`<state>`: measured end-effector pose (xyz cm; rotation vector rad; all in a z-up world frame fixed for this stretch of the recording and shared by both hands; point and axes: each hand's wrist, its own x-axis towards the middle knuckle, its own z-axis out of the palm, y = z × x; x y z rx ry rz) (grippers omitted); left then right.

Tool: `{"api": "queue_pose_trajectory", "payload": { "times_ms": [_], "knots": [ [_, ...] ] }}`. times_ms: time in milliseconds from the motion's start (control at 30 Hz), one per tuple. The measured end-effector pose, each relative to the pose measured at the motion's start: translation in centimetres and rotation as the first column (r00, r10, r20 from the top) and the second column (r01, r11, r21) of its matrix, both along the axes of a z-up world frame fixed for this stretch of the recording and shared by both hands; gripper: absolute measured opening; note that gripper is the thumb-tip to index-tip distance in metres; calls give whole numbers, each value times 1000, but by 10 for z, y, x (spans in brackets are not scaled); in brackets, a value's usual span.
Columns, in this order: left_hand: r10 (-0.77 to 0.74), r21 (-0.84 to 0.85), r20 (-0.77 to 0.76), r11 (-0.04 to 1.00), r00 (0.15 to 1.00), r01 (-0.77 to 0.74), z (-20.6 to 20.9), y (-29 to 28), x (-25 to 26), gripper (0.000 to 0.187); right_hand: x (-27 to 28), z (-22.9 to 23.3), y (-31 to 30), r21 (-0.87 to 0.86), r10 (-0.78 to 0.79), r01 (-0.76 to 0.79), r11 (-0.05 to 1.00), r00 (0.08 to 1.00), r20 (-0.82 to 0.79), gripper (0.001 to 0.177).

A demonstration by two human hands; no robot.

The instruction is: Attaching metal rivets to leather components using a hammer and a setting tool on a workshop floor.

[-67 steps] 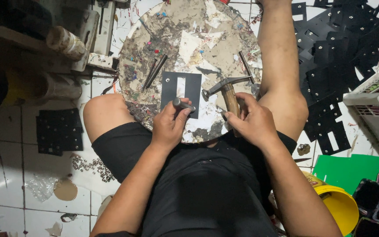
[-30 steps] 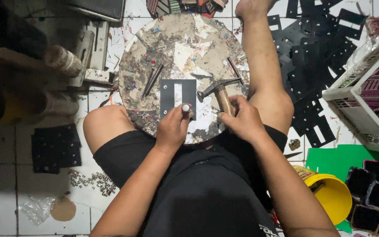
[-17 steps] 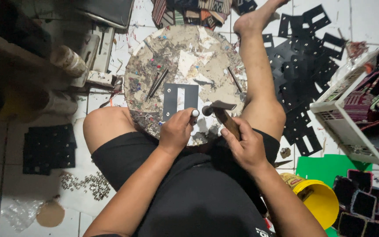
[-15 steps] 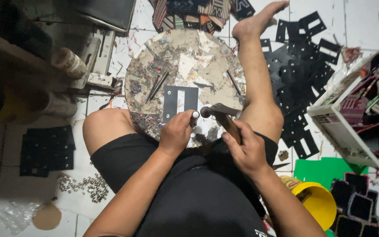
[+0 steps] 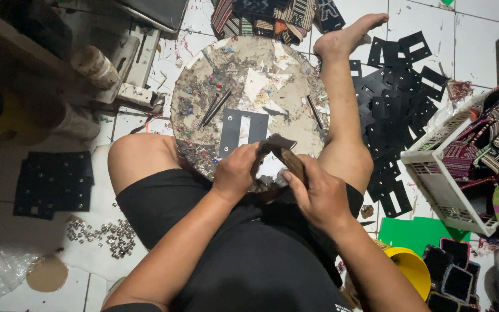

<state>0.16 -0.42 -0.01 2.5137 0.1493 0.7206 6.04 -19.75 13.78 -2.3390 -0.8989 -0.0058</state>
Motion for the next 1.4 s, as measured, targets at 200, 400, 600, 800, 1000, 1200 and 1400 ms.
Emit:
{"api": "queue_pose_trajectory", "payload": {
  "times_ms": [200,400,600,800,1000,1200,1400],
  "knots": [
    [34,35,33,999,999,-35,13,0,2,12,9,-13,-23,211,-61,60,976,998,-1,31],
    [2,15,33,1000,999,-2,-8,1,1,12,1,-17,-3,-132,17,-6,991,996,84,28],
    [13,27,65,1000,998,-15,-2,-1,5,10,6,-11,-4,-233,-25,22,972,1000,-12,31],
    [29,18,43,999,999,-30,16,0,1,9,6,22,-1,75,-86,86,993,996,-11,30],
    [12,26,44,1000,999,-13,6,-1,6,10,7,-26,-7,-291,-24,45,956,997,74,31],
    [20,58,74,998,997,-24,3,0,3,13,8,-6,-8,-172,-15,18,985,1000,15,23],
    [-4,51,33,999,999,3,-1,-1,0,13,6,-29,-12,-251,11,24,968,991,137,25]
  ]
}}
